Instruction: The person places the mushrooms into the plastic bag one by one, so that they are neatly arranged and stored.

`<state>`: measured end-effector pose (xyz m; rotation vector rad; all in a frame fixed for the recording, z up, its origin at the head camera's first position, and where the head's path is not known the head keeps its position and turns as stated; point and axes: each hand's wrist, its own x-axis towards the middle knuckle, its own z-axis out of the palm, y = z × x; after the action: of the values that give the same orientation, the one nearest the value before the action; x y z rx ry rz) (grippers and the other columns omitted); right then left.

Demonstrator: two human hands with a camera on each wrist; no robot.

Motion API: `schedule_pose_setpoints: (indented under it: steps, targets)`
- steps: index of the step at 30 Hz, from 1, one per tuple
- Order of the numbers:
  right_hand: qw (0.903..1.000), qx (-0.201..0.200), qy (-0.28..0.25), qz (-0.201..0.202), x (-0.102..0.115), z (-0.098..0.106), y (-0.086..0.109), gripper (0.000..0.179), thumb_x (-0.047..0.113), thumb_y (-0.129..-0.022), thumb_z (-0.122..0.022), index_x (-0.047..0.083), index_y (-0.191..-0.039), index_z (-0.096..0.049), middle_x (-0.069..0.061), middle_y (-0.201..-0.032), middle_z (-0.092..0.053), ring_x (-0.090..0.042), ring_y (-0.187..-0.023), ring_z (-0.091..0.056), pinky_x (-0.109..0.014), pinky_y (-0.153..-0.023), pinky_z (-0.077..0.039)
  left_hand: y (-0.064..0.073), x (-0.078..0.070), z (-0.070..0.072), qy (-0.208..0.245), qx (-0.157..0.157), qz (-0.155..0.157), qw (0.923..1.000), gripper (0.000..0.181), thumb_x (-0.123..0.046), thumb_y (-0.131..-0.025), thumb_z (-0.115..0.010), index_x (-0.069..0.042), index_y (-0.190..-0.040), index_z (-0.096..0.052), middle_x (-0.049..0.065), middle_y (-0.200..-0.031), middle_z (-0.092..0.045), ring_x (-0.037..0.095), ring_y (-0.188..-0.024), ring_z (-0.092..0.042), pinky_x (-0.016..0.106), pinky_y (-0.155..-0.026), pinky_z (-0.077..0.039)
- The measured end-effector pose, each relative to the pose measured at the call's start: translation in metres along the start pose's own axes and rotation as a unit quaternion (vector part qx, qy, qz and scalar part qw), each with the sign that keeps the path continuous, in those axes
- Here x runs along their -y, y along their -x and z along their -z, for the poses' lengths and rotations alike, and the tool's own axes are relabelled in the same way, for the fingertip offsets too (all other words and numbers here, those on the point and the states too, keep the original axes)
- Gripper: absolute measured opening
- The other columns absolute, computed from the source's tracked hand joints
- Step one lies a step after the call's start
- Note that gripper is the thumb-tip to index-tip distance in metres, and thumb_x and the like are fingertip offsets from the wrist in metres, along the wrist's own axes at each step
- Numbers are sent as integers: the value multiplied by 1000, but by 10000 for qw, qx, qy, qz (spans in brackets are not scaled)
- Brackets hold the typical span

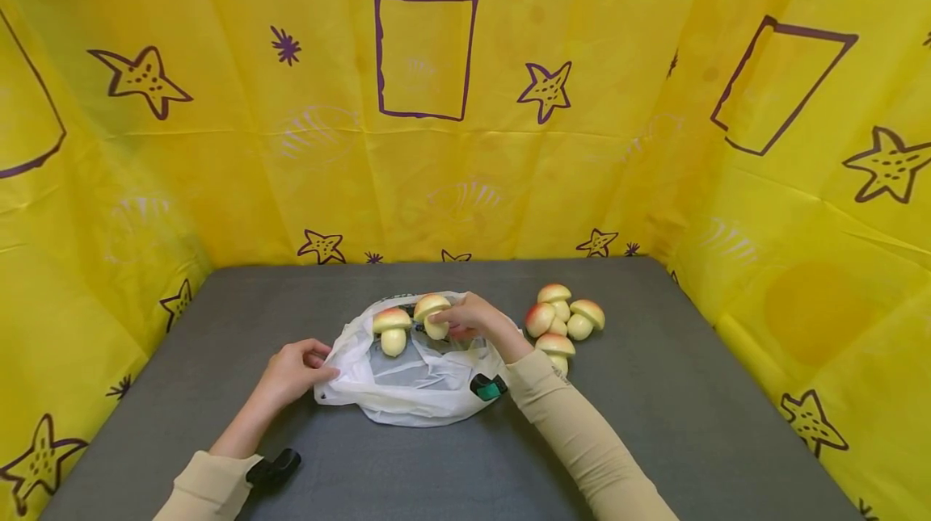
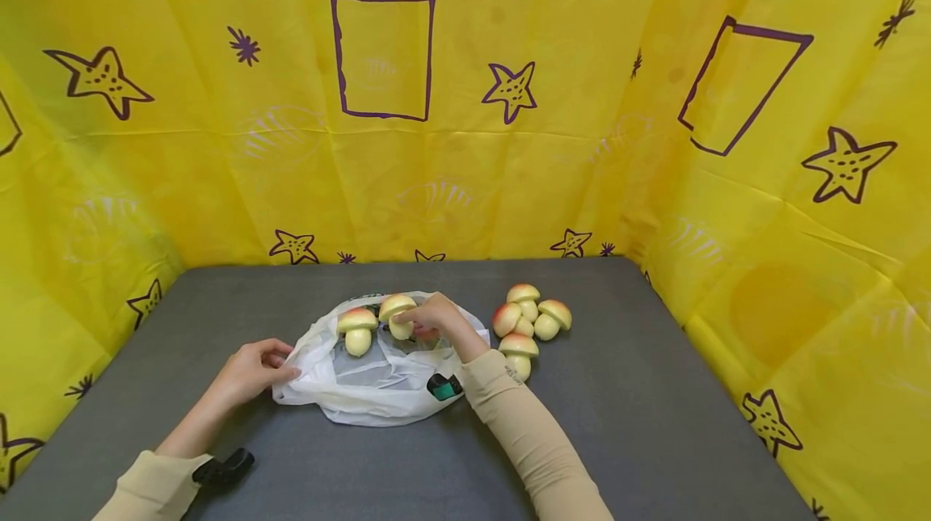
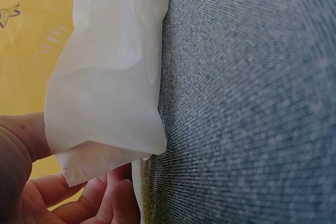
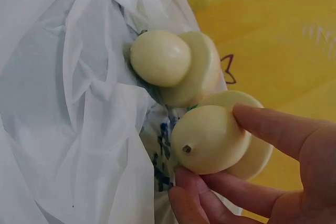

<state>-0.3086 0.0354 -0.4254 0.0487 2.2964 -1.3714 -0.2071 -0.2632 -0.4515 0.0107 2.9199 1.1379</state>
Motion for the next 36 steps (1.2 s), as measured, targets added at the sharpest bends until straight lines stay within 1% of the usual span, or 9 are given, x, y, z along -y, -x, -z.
schedule_pose_setpoints:
  steps: [4, 7, 9, 13, 17, 19, 23, 31, 36]
  targets:
    - [9999, 54, -122, 5, -1, -2, -1, 29, 29, -77, -78, 5, -81, -64, -6, -78, -63, -17, -68, -65, -32, -70, -55, 0, 0, 0, -7, 10, 45, 10000, 36, -17, -74, -78, 1, -103, -65, 6, -79, -63, 16, -68, -53, 29, -60, -43]
    - [10000, -38, -70, 22, -2, -3, -3, 28, 29, -76, -79, 6, -75, -63, -3, -70, -61, -14, -62, -62, -31, -66, -55, 0, -1, 1, -3, 20, 43, 10000, 37, -17, -74, -78, 2, -103, -64, 7, -79, -63, 17, -69, -53, 29, -60, -43]
    - [9999, -100, -21, -6, -4, -5, -5, 28, 28, -75, -79, 6, -73, -62, -3, -68, -60, -13, -61, -61, -29, -64, -55, 0, -2, 1, 1, 16, 58, 10000, 37, -18, -74, -78, 1, -102, -65, 8, -79, -63, 17, -69, -53, 29, -60, -43]
    - [9995, -203, 220, -132, -8, -8, -8, 31, 31, -76, -79, 7, -79, -60, -3, -76, -61, -13, -65, -62, -26, -62, -54, 0, -1, 1, 2, 25, 92, 10000, 38, -18, -73, -78, 1, -103, -65, 7, -80, -63, 17, -69, -53, 29, -61, -42]
    - [9989, -278, 305, -223, -9, -9, -8, 35, 33, -74, -80, 4, -86, -63, -7, -85, -64, -14, -69, -65, -26, -63, -54, 0, 0, 0, -23, 20, 84, 10000, 38, -19, -73, -79, 1, -103, -65, 7, -80, -63, 17, -70, -53, 29, -61, -42]
    - [9991, -246, 265, -218, -8, -8, -7, 37, 31, -72, -82, 2, -86, -65, -9, -85, -66, -16, -71, -66, -27, -64, -55, 0, 1, 0, -27, 27, 86, 10000, 39, -19, -73, -79, 1, -103, -65, 7, -80, -63, 18, -70, -53, 29, -61, -42]
    - [9995, -137, 220, -160, -7, -7, -5, 35, 28, -70, -84, 1, -82, -67, -9, -79, -68, -17, -69, -67, -28, -62, -55, 0, 1, -1, -40, 41, 132, 9999, 38, -18, -73, -78, 1, -103, -65, 6, -80, -63, 18, -71, -53, 29, -61, -42]
    - [9997, -106, 219, 9, -9, -8, -2, 24, 22, -73, -81, 3, -71, -67, -11, -75, -71, -16, -67, -68, -29, -65, -56, 0, 1, 0, -37, 55, 131, 9999, 39, -19, -73, -79, 2, -104, -64, 6, -80, -62, 18, -70, -53, 29, -60, -41]
    - [9997, -5, 217, 86, -9, -7, 0, 23, 21, -73, -81, 2, -74, -68, -13, -78, -72, -17, -68, -68, -31, -66, -56, 0, 1, -1, -28, 48, 135, 9999, 39, -19, -73, -78, 1, -103, -65, 7, -80, -63, 17, -70, -53, 29, -61, -42]
